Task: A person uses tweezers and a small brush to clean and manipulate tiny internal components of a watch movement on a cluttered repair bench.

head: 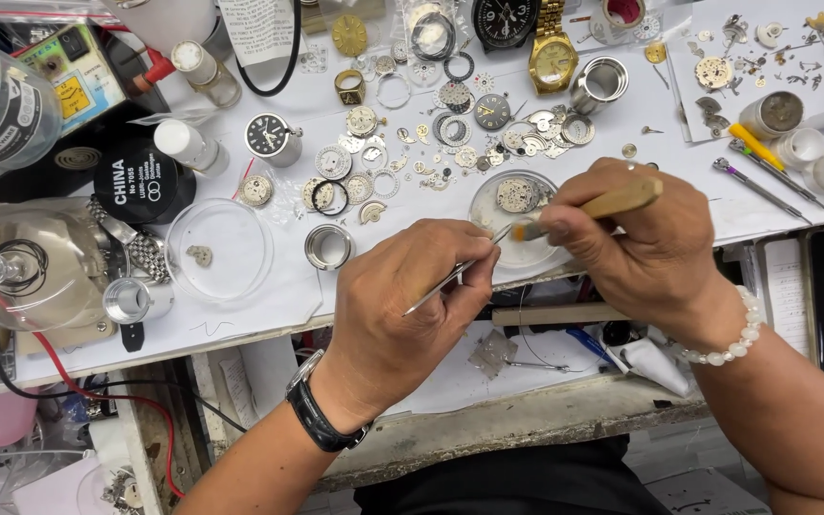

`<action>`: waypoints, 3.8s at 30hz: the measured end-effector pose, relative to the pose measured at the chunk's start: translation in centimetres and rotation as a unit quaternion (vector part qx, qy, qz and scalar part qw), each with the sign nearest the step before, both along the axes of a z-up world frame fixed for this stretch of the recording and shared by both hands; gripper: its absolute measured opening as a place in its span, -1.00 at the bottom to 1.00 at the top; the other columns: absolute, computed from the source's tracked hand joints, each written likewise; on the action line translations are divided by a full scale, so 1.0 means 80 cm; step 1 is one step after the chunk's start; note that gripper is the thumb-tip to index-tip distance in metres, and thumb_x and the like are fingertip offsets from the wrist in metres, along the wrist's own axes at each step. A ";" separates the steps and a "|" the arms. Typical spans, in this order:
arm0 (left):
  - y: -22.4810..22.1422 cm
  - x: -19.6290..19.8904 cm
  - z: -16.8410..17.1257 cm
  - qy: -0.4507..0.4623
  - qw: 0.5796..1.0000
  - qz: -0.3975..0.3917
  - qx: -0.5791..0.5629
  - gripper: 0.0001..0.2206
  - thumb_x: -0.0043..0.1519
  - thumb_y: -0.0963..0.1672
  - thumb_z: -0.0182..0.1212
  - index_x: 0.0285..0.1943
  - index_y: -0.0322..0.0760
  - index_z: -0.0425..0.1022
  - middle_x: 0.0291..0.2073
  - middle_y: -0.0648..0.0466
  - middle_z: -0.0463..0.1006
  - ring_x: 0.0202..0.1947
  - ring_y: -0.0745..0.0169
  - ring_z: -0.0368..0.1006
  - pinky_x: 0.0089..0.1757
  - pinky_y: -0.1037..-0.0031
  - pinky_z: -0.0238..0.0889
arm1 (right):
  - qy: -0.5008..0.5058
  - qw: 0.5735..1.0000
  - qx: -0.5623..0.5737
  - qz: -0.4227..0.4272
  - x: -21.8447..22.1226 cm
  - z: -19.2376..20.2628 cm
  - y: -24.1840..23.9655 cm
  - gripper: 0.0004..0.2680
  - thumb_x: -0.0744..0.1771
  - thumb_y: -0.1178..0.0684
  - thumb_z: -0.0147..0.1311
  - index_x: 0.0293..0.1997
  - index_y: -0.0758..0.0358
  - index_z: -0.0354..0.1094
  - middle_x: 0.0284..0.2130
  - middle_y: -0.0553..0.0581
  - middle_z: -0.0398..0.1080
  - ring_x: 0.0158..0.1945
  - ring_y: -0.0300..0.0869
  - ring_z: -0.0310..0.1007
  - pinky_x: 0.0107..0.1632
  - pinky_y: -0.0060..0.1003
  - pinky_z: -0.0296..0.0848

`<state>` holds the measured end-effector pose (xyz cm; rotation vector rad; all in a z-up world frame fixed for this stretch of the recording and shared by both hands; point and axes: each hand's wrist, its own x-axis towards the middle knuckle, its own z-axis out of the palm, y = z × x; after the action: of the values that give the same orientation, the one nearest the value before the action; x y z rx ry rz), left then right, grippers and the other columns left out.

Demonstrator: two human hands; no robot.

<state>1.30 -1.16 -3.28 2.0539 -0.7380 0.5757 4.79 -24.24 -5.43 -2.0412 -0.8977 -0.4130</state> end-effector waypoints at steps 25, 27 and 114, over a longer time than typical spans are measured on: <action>-0.001 0.000 0.000 0.000 1.000 -0.001 -0.004 -0.78 0.22 -0.36 0.39 -0.13 -0.40 0.43 -0.28 -0.01 0.63 -0.32 0.13 0.62 -0.30 0.49 0.46 | 0.010 0.999 -0.002 -0.044 -0.006 0.000 -0.001 -0.86 0.43 0.14 0.02 -0.23 0.44 0.36 -0.42 0.25 0.46 -0.39 -0.05 0.49 -0.32 -0.25 0.41; -0.002 0.001 0.003 -0.002 1.000 0.003 0.005 -0.80 0.23 -0.36 0.37 -0.17 -0.39 0.42 -0.30 0.00 0.62 -0.35 0.16 0.60 -0.34 0.51 0.41 | 0.019 0.999 0.011 -0.024 -0.005 -0.001 0.004 -0.89 0.41 0.17 0.04 -0.24 0.43 0.36 -0.36 0.26 0.50 -0.35 -0.04 0.52 -0.30 -0.24 0.44; 0.035 -0.019 0.036 0.028 0.991 -0.091 0.093 -0.91 0.34 -0.28 0.22 -0.02 -0.42 0.57 -0.06 -0.15 0.69 -0.11 0.06 0.72 -0.20 0.40 0.54 | 0.015 0.998 0.029 -0.050 -0.009 -0.018 0.001 -0.84 0.46 0.13 -0.13 -0.17 0.41 0.34 -0.40 0.20 0.43 -0.40 -0.01 0.38 -0.28 -0.14 0.32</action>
<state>-0.21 1.65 -0.42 2.1337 -0.9647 0.3560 4.09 -24.18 -6.89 -2.0390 -0.7591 -0.4554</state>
